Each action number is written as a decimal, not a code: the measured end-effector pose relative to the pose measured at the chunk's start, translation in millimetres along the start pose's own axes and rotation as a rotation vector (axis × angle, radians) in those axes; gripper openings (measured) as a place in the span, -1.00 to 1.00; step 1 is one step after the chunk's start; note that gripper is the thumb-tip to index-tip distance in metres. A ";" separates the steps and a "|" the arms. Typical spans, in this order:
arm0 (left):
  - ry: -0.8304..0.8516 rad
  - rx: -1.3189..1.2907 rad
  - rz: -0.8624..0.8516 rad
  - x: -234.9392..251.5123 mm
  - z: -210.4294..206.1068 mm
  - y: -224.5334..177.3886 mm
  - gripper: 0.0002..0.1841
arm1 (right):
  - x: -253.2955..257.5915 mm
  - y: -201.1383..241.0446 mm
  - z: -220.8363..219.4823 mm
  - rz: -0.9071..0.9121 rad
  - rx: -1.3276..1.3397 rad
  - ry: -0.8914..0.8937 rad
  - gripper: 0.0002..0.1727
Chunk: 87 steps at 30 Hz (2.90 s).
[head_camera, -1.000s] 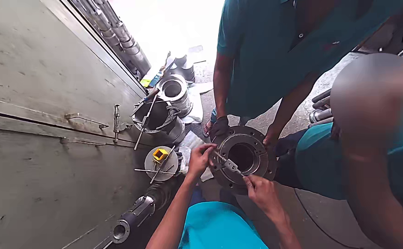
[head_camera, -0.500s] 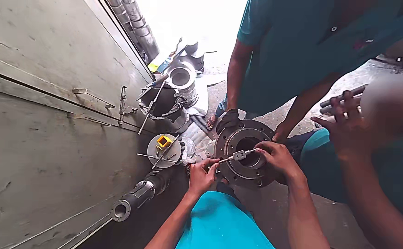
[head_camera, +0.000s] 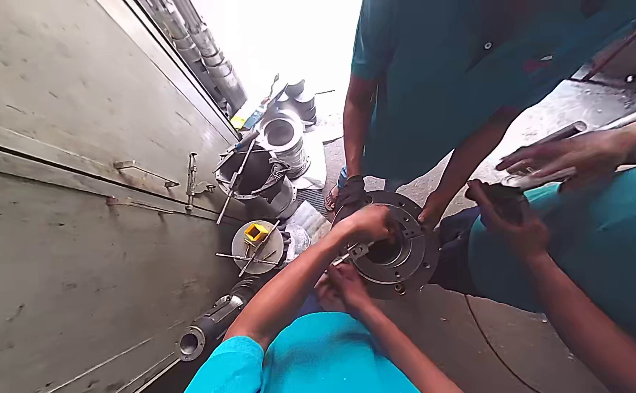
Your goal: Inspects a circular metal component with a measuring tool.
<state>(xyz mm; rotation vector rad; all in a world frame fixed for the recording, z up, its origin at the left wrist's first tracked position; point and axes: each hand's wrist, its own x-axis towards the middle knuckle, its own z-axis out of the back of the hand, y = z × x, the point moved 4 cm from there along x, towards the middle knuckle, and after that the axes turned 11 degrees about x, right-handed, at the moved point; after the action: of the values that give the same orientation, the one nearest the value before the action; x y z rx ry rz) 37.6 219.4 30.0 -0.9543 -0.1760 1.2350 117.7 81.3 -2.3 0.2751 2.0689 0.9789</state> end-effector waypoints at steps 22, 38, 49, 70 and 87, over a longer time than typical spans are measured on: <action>-1.094 -0.691 0.413 -167.5 -112.8 39.8 -0.78 | 22.2 107.6 141.8 0.416 -1.123 0.093 -0.65; -0.142 -0.189 0.100 -6.7 19.0 35.2 -0.76 | -35.5 -7.0 14.5 0.186 -0.420 -0.356 -0.63; 0.089 0.294 -0.060 10.4 0.1 -20.7 -0.72 | 3.7 1.8 -23.8 0.063 0.241 -0.185 -0.70; -1.122 -0.714 0.282 -152.3 -105.8 57.8 -0.80 | -1.6 89.7 150.0 0.451 -1.194 -0.219 -0.47; -0.985 -0.675 0.294 -131.9 -59.0 77.5 -0.85 | -23.9 61.7 149.4 0.151 -0.453 -0.052 -0.74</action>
<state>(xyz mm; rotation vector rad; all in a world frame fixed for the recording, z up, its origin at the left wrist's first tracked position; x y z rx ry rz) -32.0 77.0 -12.3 -0.8608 -1.3304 1.8980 236.9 193.0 1.2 0.2170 1.7395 1.4812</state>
